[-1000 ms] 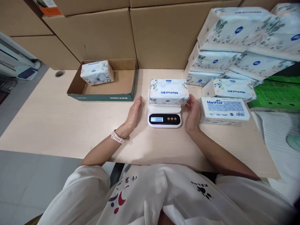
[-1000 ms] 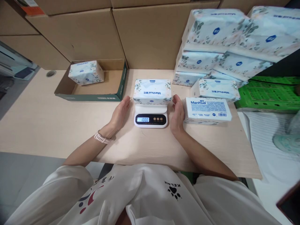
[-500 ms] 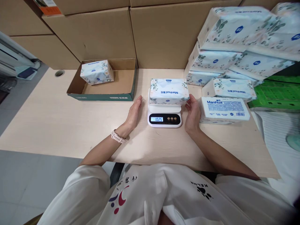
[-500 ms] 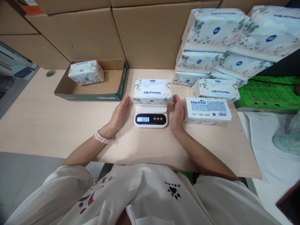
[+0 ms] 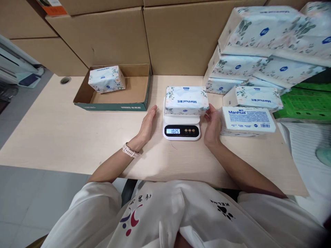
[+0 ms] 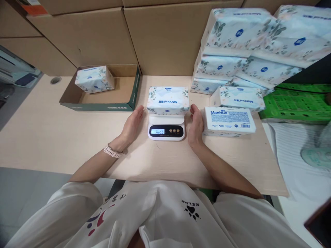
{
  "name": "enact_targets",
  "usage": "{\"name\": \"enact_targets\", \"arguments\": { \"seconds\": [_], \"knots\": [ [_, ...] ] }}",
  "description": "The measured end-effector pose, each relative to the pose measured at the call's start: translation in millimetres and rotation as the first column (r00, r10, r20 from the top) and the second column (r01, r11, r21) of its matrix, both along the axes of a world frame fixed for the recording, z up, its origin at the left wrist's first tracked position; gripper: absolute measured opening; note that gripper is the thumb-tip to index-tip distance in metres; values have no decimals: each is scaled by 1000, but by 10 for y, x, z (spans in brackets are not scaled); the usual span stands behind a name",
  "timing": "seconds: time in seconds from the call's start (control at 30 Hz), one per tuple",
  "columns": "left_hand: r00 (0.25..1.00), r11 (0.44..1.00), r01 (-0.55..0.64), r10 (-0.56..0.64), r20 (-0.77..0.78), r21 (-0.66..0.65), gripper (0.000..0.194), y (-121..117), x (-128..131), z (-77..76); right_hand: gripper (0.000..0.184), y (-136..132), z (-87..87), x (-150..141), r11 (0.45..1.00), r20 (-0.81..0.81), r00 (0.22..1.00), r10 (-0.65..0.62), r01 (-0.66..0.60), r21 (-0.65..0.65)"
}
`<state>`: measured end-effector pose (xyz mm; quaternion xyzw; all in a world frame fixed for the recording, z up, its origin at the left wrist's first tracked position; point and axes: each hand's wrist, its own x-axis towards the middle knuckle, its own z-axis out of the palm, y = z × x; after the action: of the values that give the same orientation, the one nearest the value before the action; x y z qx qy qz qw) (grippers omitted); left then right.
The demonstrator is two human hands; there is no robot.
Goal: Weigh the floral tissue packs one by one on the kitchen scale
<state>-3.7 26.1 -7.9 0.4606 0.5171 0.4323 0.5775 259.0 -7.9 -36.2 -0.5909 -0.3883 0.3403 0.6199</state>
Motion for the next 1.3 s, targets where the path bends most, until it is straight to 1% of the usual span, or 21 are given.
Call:
{"name": "enact_targets", "arguments": {
  "seconds": [0.2,0.4,0.63,0.8,0.9,1.0,1.07,1.13,1.2,1.3],
  "knots": [
    [1000,1000,-4,4,-12,-8,66,1,2,3,76,-3,5,1,1000,21,1000,11,-11,-16],
    [1000,1000,-3,3,-9,3,69,5,5,-1,75,-1,-9,10,1000,24,1000,16,-16,-18],
    [1000,1000,-10,10,1,-2,68,7,5,-6,74,-4,-27,27,1000,45,999,27,-27,-13],
    [1000,1000,-9,9,-1,-1,67,23,7,-16,74,-11,-2,19,999,42,998,40,-39,-15],
    [1000,1000,-2,2,-12,0,68,12,-2,-17,73,-32,47,3,1000,56,998,28,-27,-13],
    [997,998,15,-10,-76,62,69,-30,-6,51,75,-67,130,-23,1000,67,998,12,-12,-4],
    [990,990,23,-4,-140,141,69,-53,21,143,76,-83,190,-43,1000,73,997,10,-10,-2],
    [985,979,39,-4,-172,201,68,-42,86,247,74,-84,243,-64,1000,93,996,6,-4,-15],
    [987,973,68,-32,-159,222,65,7,187,330,70,-70,290,-86,999,130,991,17,-12,-45],
    [991,971,122,-106,-84,207,58,104,349,403,64,-52,389,-129,995,177,981,76,-63,-78]
  ]
}}
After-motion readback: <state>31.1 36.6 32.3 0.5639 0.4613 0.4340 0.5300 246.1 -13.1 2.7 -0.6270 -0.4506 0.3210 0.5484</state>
